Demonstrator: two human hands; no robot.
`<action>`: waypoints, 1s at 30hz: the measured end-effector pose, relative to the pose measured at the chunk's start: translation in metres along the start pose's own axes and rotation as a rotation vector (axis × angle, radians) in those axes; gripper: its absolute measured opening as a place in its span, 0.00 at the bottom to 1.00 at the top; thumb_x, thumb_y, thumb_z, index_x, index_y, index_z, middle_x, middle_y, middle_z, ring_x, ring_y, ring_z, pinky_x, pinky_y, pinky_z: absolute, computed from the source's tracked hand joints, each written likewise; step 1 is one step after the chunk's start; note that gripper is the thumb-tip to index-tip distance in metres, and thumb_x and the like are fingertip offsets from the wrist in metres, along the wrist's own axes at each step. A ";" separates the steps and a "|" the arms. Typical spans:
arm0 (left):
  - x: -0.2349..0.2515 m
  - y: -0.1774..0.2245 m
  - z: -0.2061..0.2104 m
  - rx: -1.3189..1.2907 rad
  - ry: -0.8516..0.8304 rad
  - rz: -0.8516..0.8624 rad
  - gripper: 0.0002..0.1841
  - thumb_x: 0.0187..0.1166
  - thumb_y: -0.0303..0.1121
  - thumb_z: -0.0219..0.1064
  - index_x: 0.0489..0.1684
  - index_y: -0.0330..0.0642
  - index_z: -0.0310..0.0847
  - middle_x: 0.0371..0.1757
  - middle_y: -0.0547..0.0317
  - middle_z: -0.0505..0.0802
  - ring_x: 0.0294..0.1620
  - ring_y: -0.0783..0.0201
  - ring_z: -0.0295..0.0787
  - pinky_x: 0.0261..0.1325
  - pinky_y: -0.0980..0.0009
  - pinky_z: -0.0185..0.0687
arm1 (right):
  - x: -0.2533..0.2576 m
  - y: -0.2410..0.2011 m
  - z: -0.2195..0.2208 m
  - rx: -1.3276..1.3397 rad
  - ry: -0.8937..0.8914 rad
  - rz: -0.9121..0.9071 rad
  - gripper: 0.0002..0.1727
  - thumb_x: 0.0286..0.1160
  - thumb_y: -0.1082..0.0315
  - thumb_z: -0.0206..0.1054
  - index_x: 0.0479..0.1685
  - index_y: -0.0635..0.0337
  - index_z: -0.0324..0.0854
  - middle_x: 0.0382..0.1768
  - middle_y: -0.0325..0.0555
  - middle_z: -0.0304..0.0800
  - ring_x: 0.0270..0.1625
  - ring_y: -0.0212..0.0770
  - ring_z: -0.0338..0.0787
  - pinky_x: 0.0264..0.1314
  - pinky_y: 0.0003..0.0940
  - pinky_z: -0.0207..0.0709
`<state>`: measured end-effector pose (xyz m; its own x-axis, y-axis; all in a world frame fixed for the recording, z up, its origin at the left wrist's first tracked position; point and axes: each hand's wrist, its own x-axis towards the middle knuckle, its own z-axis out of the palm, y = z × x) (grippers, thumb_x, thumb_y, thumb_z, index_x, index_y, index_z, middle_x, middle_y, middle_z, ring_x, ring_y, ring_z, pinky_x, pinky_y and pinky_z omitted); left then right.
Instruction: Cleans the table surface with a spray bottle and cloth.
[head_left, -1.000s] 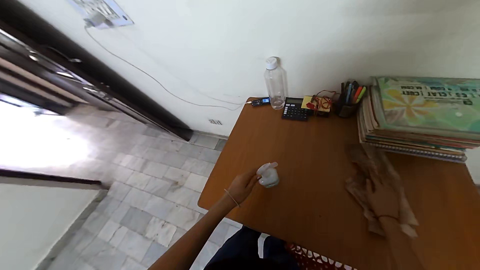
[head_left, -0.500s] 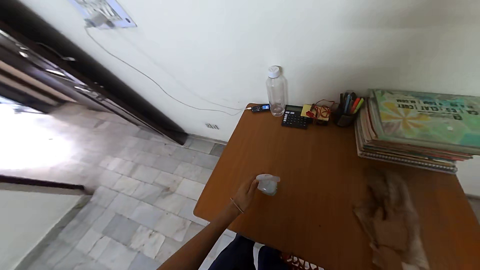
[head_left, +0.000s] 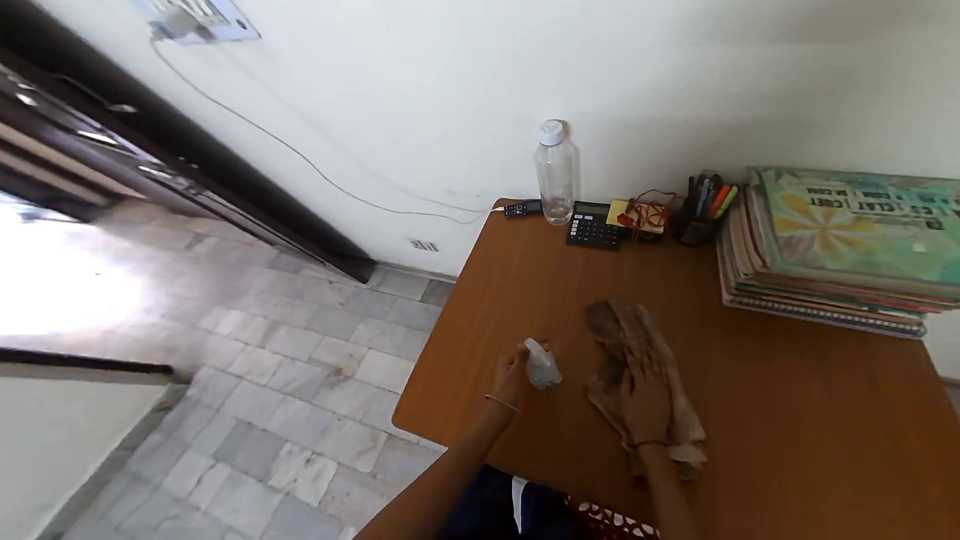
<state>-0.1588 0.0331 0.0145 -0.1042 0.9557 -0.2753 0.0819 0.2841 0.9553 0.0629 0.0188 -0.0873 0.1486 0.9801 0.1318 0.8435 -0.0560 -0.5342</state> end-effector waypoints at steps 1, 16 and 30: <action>0.000 -0.001 0.000 -0.009 0.003 0.009 0.24 0.94 0.32 0.39 0.54 0.21 0.81 0.55 0.44 0.90 0.57 0.68 0.84 0.67 0.70 0.77 | -0.003 0.010 -0.006 -0.019 0.014 0.030 0.25 0.83 0.71 0.51 0.76 0.66 0.79 0.79 0.69 0.75 0.82 0.72 0.72 0.87 0.66 0.58; 0.012 -0.003 -0.055 0.482 -0.479 0.088 0.46 0.67 0.35 0.81 0.86 0.25 0.60 0.87 0.30 0.66 0.88 0.42 0.63 0.89 0.55 0.58 | 0.028 -0.068 -0.136 0.280 -0.305 -0.003 0.36 0.78 0.58 0.71 0.81 0.70 0.71 0.84 0.68 0.67 0.86 0.67 0.68 0.86 0.61 0.61; 0.043 -0.018 -0.051 0.579 -0.638 0.043 0.36 0.73 0.33 0.78 0.80 0.26 0.68 0.73 0.30 0.83 0.77 0.42 0.79 0.84 0.51 0.68 | 0.011 -0.170 -0.073 0.317 -0.273 -0.161 0.14 0.75 0.67 0.72 0.51 0.67 0.93 0.49 0.57 0.97 0.59 0.56 0.94 0.86 0.66 0.59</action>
<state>-0.2153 0.0654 -0.0086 0.4729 0.7780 -0.4137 0.5832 0.0756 0.8088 -0.0414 0.0254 0.0658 -0.1493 0.9883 0.0322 0.6382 0.1212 -0.7602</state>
